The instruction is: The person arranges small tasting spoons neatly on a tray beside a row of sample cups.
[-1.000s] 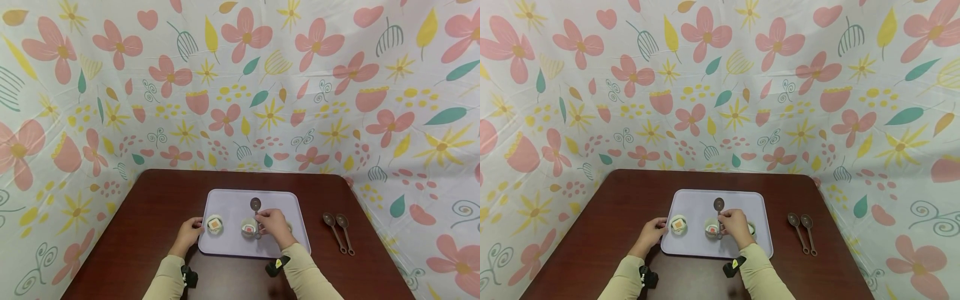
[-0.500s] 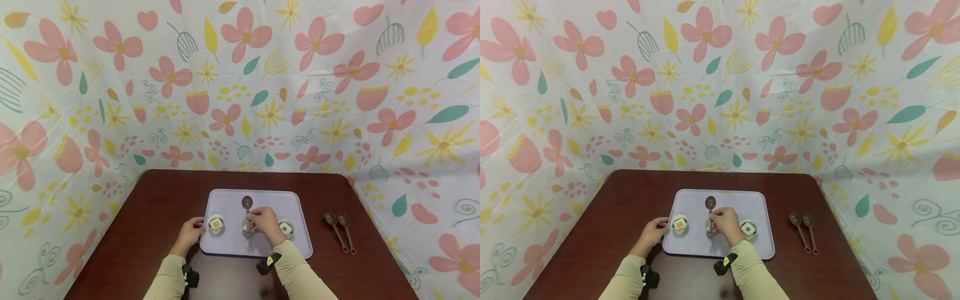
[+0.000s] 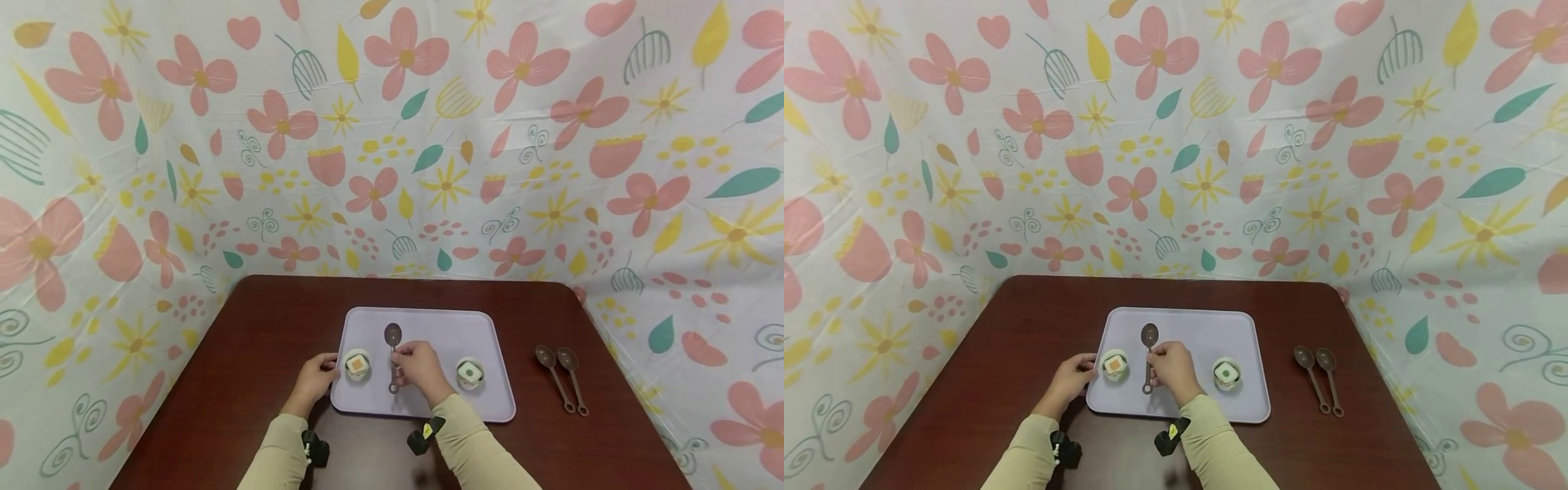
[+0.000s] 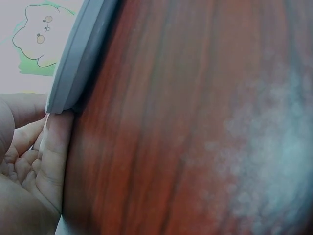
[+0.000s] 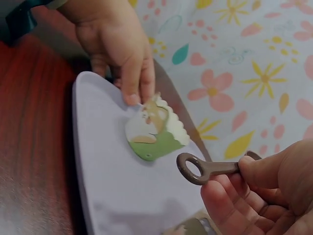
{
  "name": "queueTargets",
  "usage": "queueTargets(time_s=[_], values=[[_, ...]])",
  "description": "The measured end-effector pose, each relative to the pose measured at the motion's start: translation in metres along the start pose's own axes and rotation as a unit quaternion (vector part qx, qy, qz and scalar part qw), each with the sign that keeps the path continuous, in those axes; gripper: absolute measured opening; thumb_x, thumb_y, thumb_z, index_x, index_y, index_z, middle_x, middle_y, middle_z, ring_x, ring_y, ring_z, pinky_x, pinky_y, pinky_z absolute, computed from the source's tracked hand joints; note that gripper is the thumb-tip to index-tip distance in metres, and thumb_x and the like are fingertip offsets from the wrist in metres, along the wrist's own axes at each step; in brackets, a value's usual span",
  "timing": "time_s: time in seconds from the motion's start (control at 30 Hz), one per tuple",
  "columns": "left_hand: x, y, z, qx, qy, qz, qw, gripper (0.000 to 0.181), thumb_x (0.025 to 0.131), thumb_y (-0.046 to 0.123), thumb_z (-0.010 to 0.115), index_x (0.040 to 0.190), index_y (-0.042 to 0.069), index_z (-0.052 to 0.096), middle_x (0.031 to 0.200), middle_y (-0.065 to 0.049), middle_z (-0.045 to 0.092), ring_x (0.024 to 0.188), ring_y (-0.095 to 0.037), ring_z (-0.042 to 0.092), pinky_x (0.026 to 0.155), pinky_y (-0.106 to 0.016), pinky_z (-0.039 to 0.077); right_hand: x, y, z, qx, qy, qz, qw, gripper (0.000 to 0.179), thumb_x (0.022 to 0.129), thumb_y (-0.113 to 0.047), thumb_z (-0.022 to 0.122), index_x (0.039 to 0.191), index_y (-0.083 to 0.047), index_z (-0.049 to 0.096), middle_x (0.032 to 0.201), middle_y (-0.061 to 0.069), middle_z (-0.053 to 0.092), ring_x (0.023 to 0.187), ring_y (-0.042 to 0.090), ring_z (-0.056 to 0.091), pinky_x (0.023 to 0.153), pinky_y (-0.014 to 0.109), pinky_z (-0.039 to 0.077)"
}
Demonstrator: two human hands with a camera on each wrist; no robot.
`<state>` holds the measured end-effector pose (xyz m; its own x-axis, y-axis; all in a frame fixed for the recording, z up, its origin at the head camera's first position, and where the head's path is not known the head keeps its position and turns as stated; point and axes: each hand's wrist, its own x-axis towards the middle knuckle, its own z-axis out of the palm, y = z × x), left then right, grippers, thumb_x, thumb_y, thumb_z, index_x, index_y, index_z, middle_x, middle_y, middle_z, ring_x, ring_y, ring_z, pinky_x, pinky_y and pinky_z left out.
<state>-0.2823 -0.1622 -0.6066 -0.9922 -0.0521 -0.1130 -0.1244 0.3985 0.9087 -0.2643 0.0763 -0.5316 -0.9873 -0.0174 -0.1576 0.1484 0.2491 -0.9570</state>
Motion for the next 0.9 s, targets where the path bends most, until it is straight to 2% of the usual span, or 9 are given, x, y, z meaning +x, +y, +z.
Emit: queueTargets(time_s=[0.2,0.37,0.6,0.7,0.8,0.9], values=[[0.001,0.000,0.001,-0.006,-0.002,0.000,1.0000,0.034,0.083,0.004,0.064,0.117,0.005,0.060,0.095,-0.008,0.056,0.082,-0.022,0.055,0.052,-0.034,0.052,-0.005,0.004,0.011,-0.034,0.009,-0.007,0.9994,0.009,0.084,-0.008,0.063,0.086,0.001,0.062,0.065,0.010,0.060,0.050,0.016,0.059,0.044,0.031,0.051],[0.003,-0.003,0.000,-0.008,0.001,0.003,1.0000,0.034,0.083,0.004,0.064,0.117,0.005,0.060,0.094,-0.008,0.055,0.080,-0.021,0.055,0.051,-0.033,0.052,-0.010,0.001,0.017,-0.087,0.032,-0.041,0.9949,0.008,0.084,-0.010,0.064,0.086,-0.003,0.062,0.066,0.005,0.059,0.052,0.015,0.058,0.042,0.028,0.049],[0.002,-0.003,0.000,-0.008,0.002,-0.001,1.0000,0.034,0.083,0.005,0.064,0.117,0.006,0.060,0.094,-0.007,0.056,0.081,-0.022,0.055,0.052,-0.034,0.052,-0.015,-0.001,0.022,-0.096,0.025,-0.052,0.9937,0.008,0.085,-0.010,0.064,0.086,-0.003,0.062,0.064,0.005,0.059,0.051,0.016,0.057,0.042,0.027,0.048],[0.002,-0.002,0.000,-0.006,0.002,-0.001,1.0000,0.034,0.083,0.006,0.064,0.117,0.006,0.060,0.095,-0.007,0.056,0.082,-0.022,0.055,0.052,-0.034,0.052,-0.017,0.001,0.024,-0.119,0.030,-0.059,0.9906,0.007,0.084,-0.011,0.064,0.085,-0.004,0.063,0.061,0.003,0.058,0.050,0.015,0.057,0.041,0.026,0.047],[0.002,-0.002,0.000,-0.008,0.004,-0.003,1.0000,0.034,0.083,0.006,0.064,0.117,0.007,0.061,0.094,-0.007,0.056,0.082,-0.022,0.055,0.053,-0.034,0.052,-0.017,0.005,0.028,-0.164,0.051,-0.073,0.9824,0.007,0.084,-0.014,0.065,0.084,-0.008,0.064,0.062,-0.002,0.058,0.051,0.010,0.055,0.043,0.025,0.046],[0.003,-0.001,0.000,-0.009,0.007,-0.001,0.9999,0.034,0.083,0.006,0.065,0.116,0.007,0.061,0.094,-0.007,0.056,0.081,-0.022,0.055,0.052,-0.034,0.052,-0.017,0.007,0.032,-0.218,0.082,-0.093,0.9681,0.007,0.083,-0.019,0.066,0.082,-0.011,0.066,0.063,-0.007,0.057,0.052,0.007,0.053,0.045,0.025,0.044]])
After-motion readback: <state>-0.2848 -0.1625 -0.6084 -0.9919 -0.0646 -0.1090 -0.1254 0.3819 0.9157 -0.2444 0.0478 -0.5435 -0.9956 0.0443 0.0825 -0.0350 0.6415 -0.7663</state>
